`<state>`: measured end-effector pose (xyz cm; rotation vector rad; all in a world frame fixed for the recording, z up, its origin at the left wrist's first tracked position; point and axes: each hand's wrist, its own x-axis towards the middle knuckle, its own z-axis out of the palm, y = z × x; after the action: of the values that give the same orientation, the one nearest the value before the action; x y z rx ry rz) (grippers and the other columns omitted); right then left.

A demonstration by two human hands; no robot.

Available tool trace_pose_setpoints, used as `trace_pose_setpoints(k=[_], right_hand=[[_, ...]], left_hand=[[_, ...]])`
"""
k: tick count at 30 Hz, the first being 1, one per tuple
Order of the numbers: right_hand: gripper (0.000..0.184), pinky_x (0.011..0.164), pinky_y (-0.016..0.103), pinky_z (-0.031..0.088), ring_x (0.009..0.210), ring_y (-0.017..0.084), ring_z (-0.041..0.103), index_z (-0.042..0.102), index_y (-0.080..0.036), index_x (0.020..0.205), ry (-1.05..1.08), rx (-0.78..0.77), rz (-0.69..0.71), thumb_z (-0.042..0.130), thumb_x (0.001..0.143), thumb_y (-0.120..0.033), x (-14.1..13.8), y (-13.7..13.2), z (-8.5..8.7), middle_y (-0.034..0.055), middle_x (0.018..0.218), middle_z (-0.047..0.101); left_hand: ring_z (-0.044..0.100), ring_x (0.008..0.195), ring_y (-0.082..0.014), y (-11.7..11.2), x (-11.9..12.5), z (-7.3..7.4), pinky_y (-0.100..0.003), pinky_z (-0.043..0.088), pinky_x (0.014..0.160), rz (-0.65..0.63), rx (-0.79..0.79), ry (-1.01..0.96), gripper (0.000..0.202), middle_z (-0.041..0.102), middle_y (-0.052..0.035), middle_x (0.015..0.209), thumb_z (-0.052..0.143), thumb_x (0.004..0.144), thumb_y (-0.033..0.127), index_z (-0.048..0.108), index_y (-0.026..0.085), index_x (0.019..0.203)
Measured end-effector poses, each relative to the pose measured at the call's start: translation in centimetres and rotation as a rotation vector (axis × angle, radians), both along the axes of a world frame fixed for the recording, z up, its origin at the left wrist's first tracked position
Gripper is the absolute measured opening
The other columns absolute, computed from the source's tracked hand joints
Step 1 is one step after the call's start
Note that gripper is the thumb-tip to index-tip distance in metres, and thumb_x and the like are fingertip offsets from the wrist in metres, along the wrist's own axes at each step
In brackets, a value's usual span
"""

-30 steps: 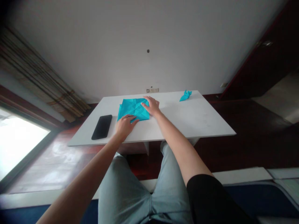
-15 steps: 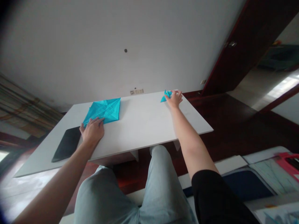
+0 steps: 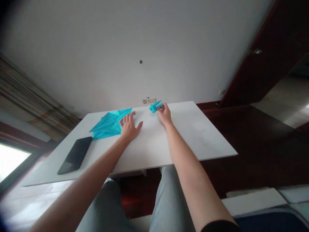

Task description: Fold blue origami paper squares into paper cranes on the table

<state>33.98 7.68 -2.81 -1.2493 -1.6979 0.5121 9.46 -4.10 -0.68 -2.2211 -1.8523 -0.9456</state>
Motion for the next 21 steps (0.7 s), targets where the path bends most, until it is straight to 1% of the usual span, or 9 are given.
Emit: trace_pose_setpoints(k=[2, 3, 5, 8, 10, 11, 14, 18, 21], right_hand=[[0.076, 0.076, 0.036, 0.062, 0.084, 0.023, 0.073, 0.060, -0.032, 0.121, 0.339, 0.008, 0.075, 0.065, 0.088, -0.100, -1.9, -0.5, -0.2, 0.0054, 0.107, 0.079], [0.079, 0.071, 0.036, 0.061, 0.074, 0.021, 0.071, 0.060, -0.032, 0.115, 0.429, -0.001, 0.141, 0.076, 0.079, -0.100, -2.5, -0.7, -0.2, 0.0018, 0.097, 0.076], [0.077, 0.069, 0.035, 0.060, 0.065, 0.018, 0.068, 0.060, -0.032, 0.112, 0.504, -0.041, 0.251, 0.088, 0.074, -0.092, -3.1, -1.1, -0.1, -0.0024, 0.087, 0.075], [0.071, 0.063, 0.033, 0.059, 0.060, 0.016, 0.067, 0.062, -0.031, 0.109, 0.515, -0.077, 0.294, 0.092, 0.076, -0.086, -3.3, -1.4, 0.3, -0.0043, 0.081, 0.075], [0.069, 0.060, 0.031, 0.057, 0.058, 0.015, 0.067, 0.062, -0.030, 0.108, 0.496, -0.092, 0.308, 0.093, 0.077, -0.083, -3.3, -1.6, 0.5, -0.0042, 0.081, 0.076], [0.068, 0.059, 0.030, 0.057, 0.057, 0.015, 0.067, 0.063, -0.030, 0.108, 0.485, -0.099, 0.314, 0.094, 0.077, -0.083, -3.3, -1.7, 0.6, -0.0041, 0.082, 0.077], [0.069, 0.056, 0.029, 0.057, 0.053, 0.014, 0.067, 0.063, -0.030, 0.108, 0.450, -0.134, 0.326, 0.096, 0.076, -0.081, -3.3, -1.9, 0.8, -0.0046, 0.082, 0.078], [0.070, 0.053, 0.028, 0.057, 0.051, 0.014, 0.069, 0.063, -0.029, 0.109, 0.416, -0.179, 0.334, 0.098, 0.075, -0.078, -3.4, -2.2, 1.2, -0.0042, 0.082, 0.079], [0.070, 0.054, 0.029, 0.059, 0.051, 0.014, 0.069, 0.064, -0.028, 0.107, 0.414, -0.207, 0.344, 0.100, 0.073, -0.077, -3.4, -2.3, 1.5, -0.0030, 0.080, 0.080]], left_hand=[[0.060, 0.154, -0.0391, 2.0, 0.5, -0.4, -0.059, 0.034, 0.132, -0.066, -0.004, -0.047, 0.075, 0.065, -0.0228, 0.162, 0.066, 0.109, 0.053, 0.042, 0.017, 0.171], [0.066, 0.147, -0.0379, 2.8, 0.4, -0.6, -0.058, 0.037, 0.129, -0.114, -0.003, -0.070, 0.077, 0.068, -0.0214, 0.157, 0.071, 0.107, 0.053, 0.042, 0.018, 0.170], [0.073, 0.135, -0.0353, 3.9, 0.1, -0.9, -0.057, 0.040, 0.126, -0.200, 0.012, -0.111, 0.080, 0.073, -0.0178, 0.148, 0.078, 0.104, 0.052, 0.043, 0.021, 0.169], [0.080, 0.115, -0.0280, 4.6, -0.4, -1.0, -0.051, 0.046, 0.118, -0.264, 0.037, -0.207, 0.073, 0.076, -0.0121, 0.138, 0.082, 0.103, 0.045, 0.049, 0.023, 0.164], [0.080, 0.101, -0.0224, 4.8, -0.5, -1.0, -0.046, 0.051, 0.108, -0.260, 0.034, -0.280, 0.058, 0.076, -0.0098, 0.136, 0.082, 0.103, 0.040, 0.058, 0.024, 0.154], [0.080, 0.101, -0.0218, 4.8, -0.5, -0.9, -0.045, 0.052, 0.106, -0.257, 0.032, -0.295, 0.053, 0.076, -0.0091, 0.135, 0.083, 0.102, 0.039, 0.062, 0.025, 0.148], [0.079, 0.101, -0.0227, 5.0, -0.5, -0.6, -0.043, 0.054, 0.102, -0.284, 0.019, -0.301, 0.049, 0.077, -0.0076, 0.127, 0.088, 0.099, 0.038, 0.068, 0.025, 0.142], [0.076, 0.097, -0.0218, 5.2, -0.6, -0.5, -0.044, 0.058, 0.099, -0.319, 0.031, -0.297, 0.051, 0.072, -0.0116, 0.140, 0.091, 0.095, 0.034, 0.070, 0.024, 0.141], [0.075, 0.097, -0.0220, 5.5, -0.8, -0.6, -0.042, 0.062, 0.097, -0.343, 0.024, -0.356, 0.045, 0.072, -0.0116, 0.134, 0.089, 0.096, 0.030, 0.073, 0.023, 0.138]])
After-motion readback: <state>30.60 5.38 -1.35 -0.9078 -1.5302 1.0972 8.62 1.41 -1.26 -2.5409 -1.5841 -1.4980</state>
